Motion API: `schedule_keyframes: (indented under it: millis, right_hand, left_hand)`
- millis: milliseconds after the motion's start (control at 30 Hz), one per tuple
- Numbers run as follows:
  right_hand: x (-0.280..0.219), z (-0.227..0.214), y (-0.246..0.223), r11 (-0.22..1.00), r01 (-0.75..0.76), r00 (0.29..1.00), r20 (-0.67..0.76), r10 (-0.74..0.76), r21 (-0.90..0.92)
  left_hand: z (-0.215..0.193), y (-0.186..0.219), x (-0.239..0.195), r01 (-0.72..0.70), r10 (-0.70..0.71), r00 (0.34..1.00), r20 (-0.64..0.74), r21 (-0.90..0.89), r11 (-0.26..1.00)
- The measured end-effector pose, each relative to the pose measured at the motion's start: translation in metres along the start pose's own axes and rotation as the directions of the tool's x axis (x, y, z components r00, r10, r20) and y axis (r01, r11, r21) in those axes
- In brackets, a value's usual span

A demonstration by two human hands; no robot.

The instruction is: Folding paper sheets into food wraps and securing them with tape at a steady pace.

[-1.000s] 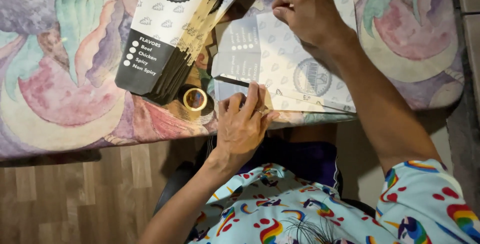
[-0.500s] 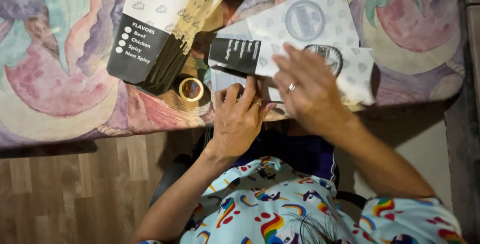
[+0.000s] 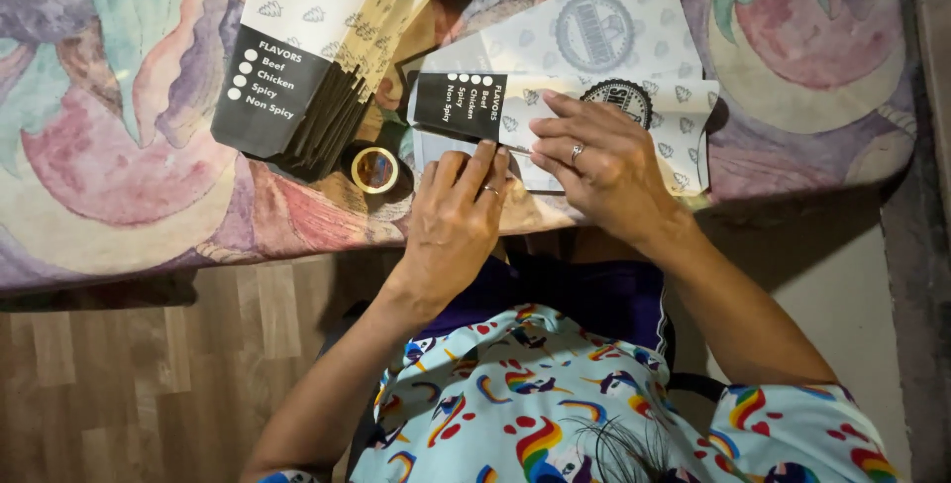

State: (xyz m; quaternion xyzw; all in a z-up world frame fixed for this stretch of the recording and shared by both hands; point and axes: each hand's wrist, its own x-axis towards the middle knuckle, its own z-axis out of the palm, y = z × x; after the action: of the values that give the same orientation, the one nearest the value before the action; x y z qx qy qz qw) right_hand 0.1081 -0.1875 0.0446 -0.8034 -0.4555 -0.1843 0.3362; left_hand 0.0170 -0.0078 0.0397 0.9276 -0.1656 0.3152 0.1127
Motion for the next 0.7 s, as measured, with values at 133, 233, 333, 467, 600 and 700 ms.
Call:
schedule_keyframes:
  millis: [133, 233, 333, 467, 600, 700]
  right_hand:
    - [-0.002, 0.001, 0.003, 1.000, -0.020, 1.000, -0.003, 0.020, 0.001]
    - [-0.001, -0.001, 0.000, 1.000, -0.008, 1.000, -0.027, 0.009, 0.016]
    - [0.005, -0.005, -0.008, 1.000, 0.006, 1.000, -0.027, -0.006, -0.010]
    - [0.001, -0.020, -0.015, 1.000, 0.005, 1.000, 0.006, -0.005, -0.030]
    - [-0.029, -0.038, -0.007, 0.998, -0.003, 1.000, -0.004, 0.003, -0.067]
    - [-0.048, -0.057, 0.000, 0.993, -0.040, 0.999, 0.017, 0.043, -0.111]
  left_hand:
    - [0.027, -0.016, -0.019, -0.048, 0.047, 0.999, -0.014, -0.028, 0.998]
    - [0.034, -0.035, -0.018, -0.103, 0.095, 0.990, -0.109, -0.075, 0.992]
    - [0.013, -0.051, 0.007, -0.106, 0.105, 0.992, -0.066, -0.008, 0.994]
    - [0.018, -0.068, 0.007, -0.198, 0.198, 0.980, -0.013, -0.057, 0.978]
    - [0.015, -0.079, 0.011, -0.286, 0.287, 0.958, -0.001, -0.084, 0.955]
    - [0.012, -0.082, 0.013, -0.325, 0.326, 0.945, -0.013, -0.096, 0.941]
